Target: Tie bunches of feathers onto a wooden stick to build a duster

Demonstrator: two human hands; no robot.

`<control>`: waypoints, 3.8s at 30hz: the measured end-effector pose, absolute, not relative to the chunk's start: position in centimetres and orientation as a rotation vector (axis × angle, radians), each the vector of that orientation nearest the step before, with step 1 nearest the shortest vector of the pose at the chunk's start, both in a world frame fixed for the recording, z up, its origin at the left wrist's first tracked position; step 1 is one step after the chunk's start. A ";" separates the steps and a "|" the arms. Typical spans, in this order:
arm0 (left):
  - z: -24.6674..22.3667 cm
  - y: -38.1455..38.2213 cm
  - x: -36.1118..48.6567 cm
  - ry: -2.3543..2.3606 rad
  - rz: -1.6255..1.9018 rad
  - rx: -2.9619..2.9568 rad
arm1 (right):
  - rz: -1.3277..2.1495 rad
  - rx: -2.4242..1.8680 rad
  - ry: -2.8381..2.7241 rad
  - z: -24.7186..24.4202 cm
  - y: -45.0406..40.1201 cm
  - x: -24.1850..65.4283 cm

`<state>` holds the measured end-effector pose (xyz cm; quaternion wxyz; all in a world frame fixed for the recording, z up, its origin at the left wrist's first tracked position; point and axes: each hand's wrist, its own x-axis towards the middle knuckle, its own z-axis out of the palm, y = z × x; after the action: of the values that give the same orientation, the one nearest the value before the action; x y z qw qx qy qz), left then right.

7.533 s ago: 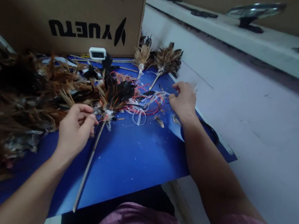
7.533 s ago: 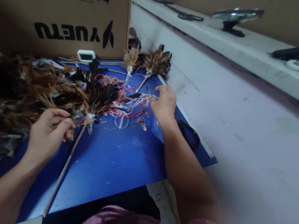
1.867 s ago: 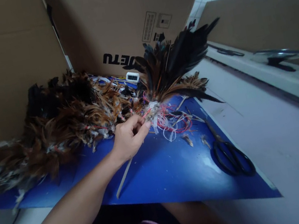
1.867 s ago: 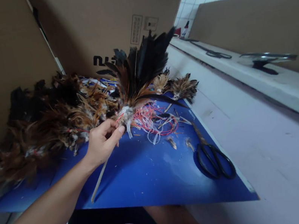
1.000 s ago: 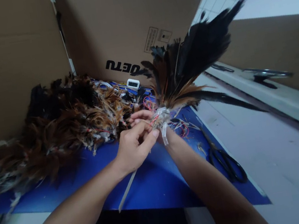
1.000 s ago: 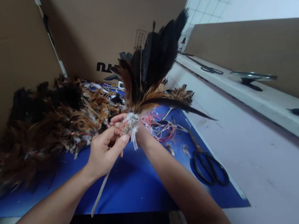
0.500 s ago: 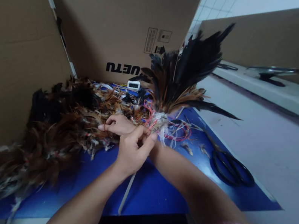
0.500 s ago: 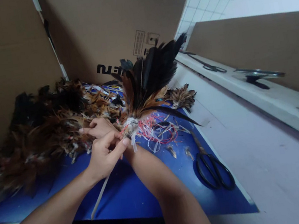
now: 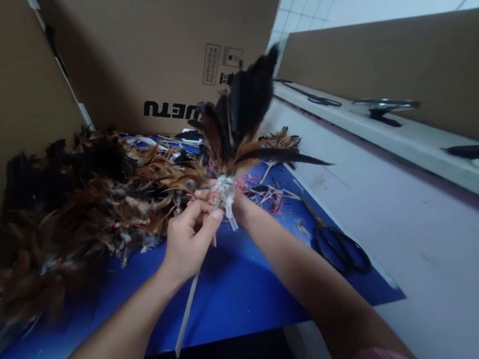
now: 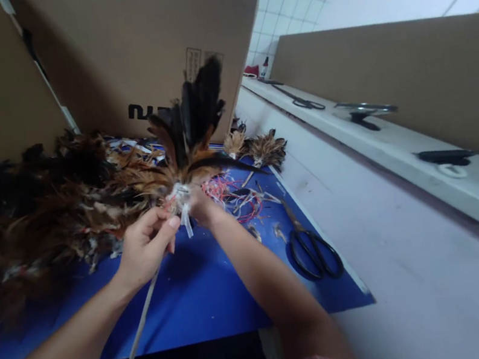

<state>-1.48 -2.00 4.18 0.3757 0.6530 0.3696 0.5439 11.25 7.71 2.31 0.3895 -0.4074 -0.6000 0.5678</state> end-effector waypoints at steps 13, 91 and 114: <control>3.8 -0.6 -1.6 1.084 1.358 1.495 | 1.586 -1.419 -1.131 2.2 1.6 20.5; 2.6 0.0 -0.3 0.958 1.151 0.867 | 1.060 -1.228 -1.461 5.0 1.4 20.8; 2.9 -0.4 0.1 0.851 1.182 0.904 | 1.347 -1.018 -1.168 5.3 0.6 14.8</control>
<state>0.12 -0.39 2.87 0.6545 0.3988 0.3752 0.5213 14.79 0.59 5.28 0.5178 -0.4243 -0.4866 0.5614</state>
